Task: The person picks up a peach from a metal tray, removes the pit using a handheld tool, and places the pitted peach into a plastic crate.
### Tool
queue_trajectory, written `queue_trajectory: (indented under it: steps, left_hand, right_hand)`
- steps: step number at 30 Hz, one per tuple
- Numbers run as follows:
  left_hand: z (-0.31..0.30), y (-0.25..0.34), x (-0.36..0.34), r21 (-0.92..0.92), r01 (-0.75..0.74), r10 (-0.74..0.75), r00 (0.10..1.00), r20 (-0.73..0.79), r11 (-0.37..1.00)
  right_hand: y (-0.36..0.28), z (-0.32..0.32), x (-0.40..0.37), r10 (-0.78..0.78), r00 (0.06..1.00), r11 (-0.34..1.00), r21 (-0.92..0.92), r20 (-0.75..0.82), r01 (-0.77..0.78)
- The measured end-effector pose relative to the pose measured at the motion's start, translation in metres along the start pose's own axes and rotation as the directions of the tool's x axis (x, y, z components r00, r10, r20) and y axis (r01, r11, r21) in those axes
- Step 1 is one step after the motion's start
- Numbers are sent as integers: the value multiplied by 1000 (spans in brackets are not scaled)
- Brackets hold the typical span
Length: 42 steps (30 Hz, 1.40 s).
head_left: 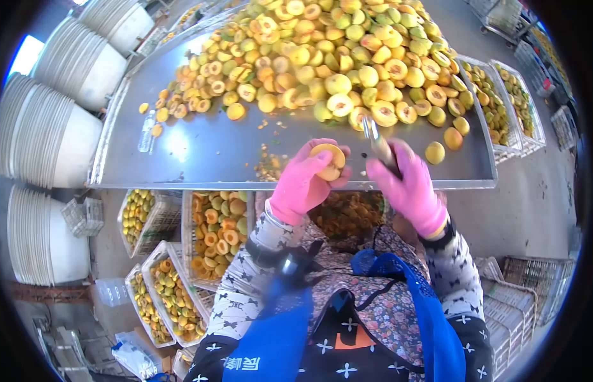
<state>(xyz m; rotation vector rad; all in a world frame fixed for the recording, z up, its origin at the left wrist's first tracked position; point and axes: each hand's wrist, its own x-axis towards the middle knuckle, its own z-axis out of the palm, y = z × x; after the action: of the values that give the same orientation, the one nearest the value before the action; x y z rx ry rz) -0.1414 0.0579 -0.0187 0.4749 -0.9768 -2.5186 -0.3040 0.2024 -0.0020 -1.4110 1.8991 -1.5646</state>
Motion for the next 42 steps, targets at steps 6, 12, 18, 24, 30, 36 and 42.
queue_trajectory:
  steps: [6,12,18,24,30,36,42]
  left_hand:
    - [9,-7,-9,-360,-153,112,985,-134,920]
    - [11,-15,-16,-321,-210,204,978,-51,924]
    - [22,-14,-23,-95,-388,384,921,-57,917]
    - [36,-20,-21,151,-315,329,941,-77,937]
    - [20,-25,-25,-37,-295,296,955,9,955]
    - [30,-37,-21,260,-280,287,958,11,924]
    - [25,-43,-21,215,-259,264,964,6,942]
  right_hand:
    - [-5,43,-41,-168,984,968,-177,55,175]
    - [-2,41,-30,-168,976,924,-323,139,205]
    - [-19,41,-34,20,1000,1000,-2,-15,-21]
    - [-12,41,-5,14,999,987,-160,53,-5]
    - [-13,41,-24,-315,949,935,-172,-1,310]
    - [5,33,-18,22,999,992,-122,33,-18]
    - [15,32,-8,-16,993,983,-179,120,37]
